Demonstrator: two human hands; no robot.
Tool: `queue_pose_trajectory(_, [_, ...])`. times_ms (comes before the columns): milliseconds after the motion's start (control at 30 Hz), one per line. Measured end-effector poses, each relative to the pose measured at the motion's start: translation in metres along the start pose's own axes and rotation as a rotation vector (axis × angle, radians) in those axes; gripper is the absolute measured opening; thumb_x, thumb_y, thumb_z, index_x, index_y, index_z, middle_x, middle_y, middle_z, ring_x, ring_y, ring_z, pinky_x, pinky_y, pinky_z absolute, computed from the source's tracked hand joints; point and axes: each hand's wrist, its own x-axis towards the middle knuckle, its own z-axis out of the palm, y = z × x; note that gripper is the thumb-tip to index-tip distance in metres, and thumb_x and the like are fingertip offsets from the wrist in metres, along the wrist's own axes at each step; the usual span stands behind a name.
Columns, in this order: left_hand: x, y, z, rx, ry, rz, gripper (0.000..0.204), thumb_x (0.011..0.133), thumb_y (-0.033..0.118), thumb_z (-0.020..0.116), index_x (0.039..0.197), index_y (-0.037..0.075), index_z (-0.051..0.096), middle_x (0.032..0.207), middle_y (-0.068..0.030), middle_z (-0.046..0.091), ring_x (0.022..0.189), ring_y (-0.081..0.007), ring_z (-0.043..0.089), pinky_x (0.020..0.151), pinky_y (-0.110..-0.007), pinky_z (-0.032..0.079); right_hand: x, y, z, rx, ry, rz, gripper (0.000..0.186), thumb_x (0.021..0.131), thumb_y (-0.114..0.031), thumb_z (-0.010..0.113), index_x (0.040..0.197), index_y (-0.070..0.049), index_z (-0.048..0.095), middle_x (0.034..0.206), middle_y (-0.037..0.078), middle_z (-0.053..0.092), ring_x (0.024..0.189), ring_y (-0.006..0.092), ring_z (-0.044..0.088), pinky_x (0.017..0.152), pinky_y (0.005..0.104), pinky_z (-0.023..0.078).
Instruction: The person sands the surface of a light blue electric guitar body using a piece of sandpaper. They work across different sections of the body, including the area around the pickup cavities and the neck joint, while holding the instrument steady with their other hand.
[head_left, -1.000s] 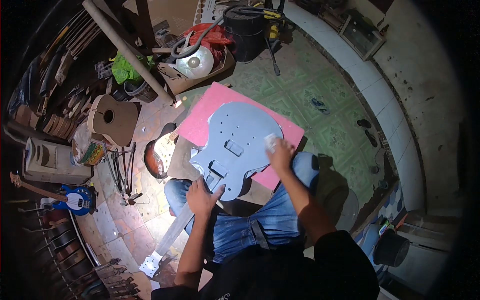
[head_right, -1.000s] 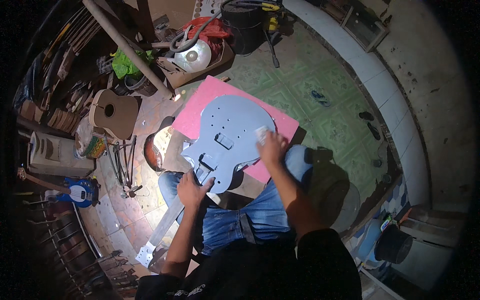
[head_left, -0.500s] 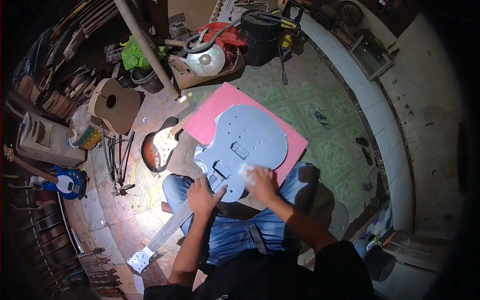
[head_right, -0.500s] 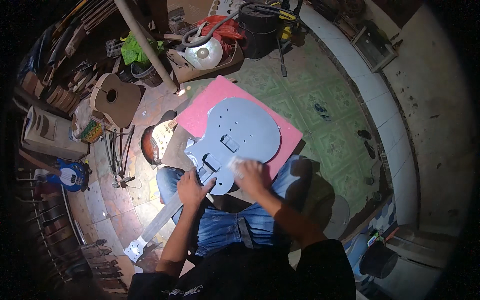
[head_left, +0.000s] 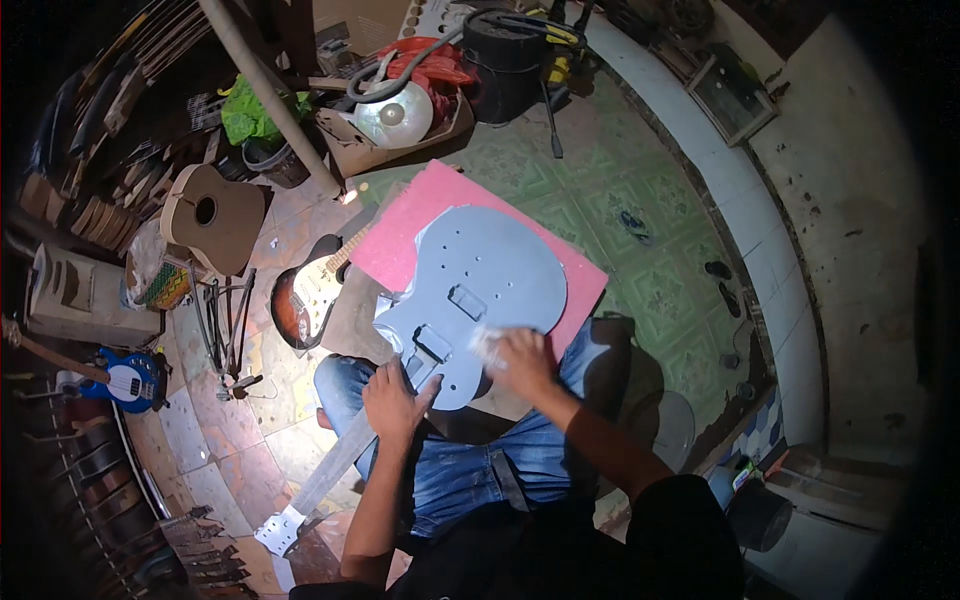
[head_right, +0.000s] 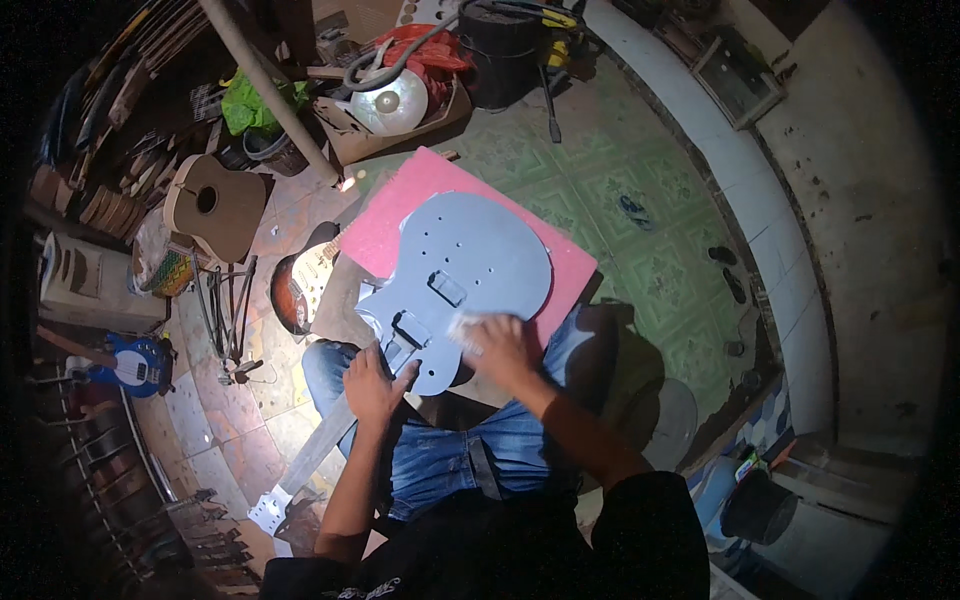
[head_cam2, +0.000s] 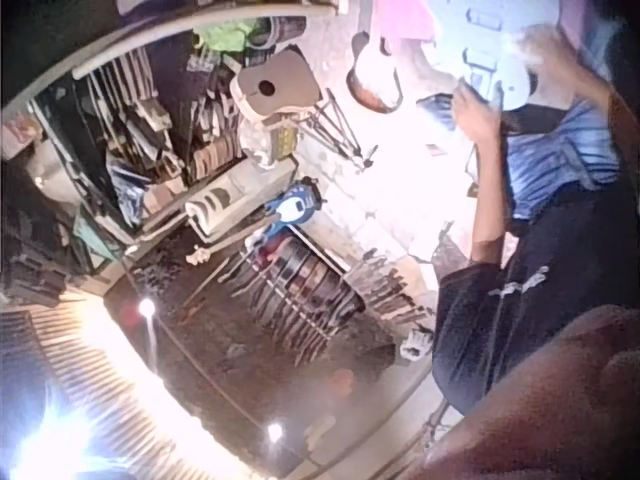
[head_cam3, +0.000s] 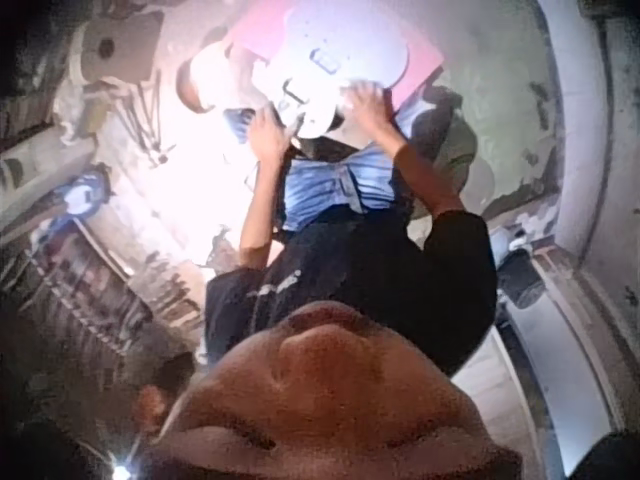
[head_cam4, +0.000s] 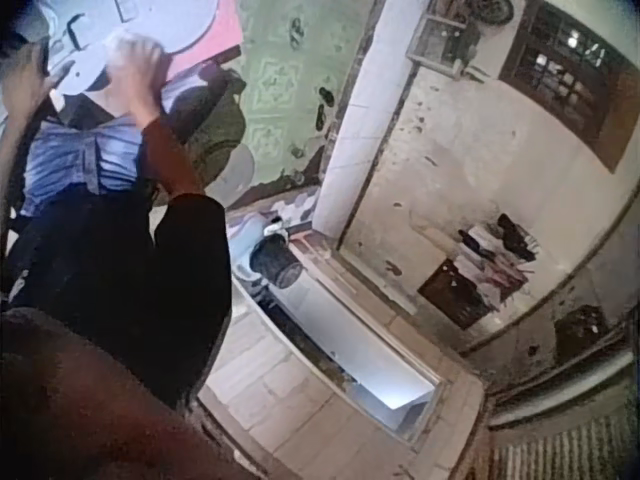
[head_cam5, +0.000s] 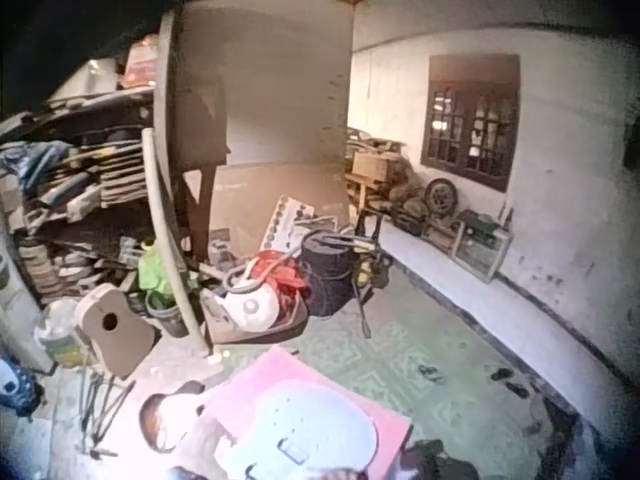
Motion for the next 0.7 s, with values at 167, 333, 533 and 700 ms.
queue_pose_trajectory(167, [-0.007,-0.008,0.017,-0.083,0.103,0.088,0.084,0.086,0.060,0.076,0.138,-0.002,0.057,0.122,-0.0220,0.065,0.117,-0.0409,0.061,0.100,-0.052,0.045,0.031,0.138,-0.022,-0.093,0.200,0.749,0.056,0.084,-0.032,0.082,0.131,-0.008,0.062,0.126,0.020,0.065,0.123,0.0435,0.057,0.101,0.0589,0.043])
queue_pose_trajectory(333, [-0.009,0.017,0.028,-0.135,0.076,0.122,0.096,0.090,0.055,0.076,0.155,-0.006,0.039,0.158,-0.0328,0.040,0.150,-0.0524,0.032,0.123,-0.060,0.024,0.028,0.141,-0.066,0.412,0.801,0.727,0.042,0.088,-0.011,0.082,0.124,-0.001,0.063,0.114,0.016,0.068,0.106,0.0275,0.066,0.095,0.0390,0.052])
queue_pose_trajectory(533, [0.041,0.102,0.084,0.065,-0.244,0.561,0.116,0.089,0.079,0.059,0.160,-0.008,0.031,0.167,-0.0317,0.030,0.157,-0.0475,0.025,0.126,-0.061,0.018,0.001,0.102,-0.090,0.803,0.904,0.786,0.037,0.092,-0.005,0.079,0.124,0.002,0.062,0.117,0.011,0.067,0.107,0.0181,0.064,0.097,0.0345,0.051])
queue_pose_trajectory(700, [0.080,0.179,0.133,0.125,-0.134,0.502,0.122,0.088,0.085,0.052,0.159,-0.012,0.031,0.167,-0.0334,0.029,0.159,-0.0449,0.022,0.126,-0.063,0.017,-0.035,0.102,-0.095,0.919,0.933,0.840,0.040,0.092,-0.003,0.078,0.128,0.003,0.061,0.119,0.011,0.067,0.108,0.0172,0.064,0.098,0.0334,0.051])
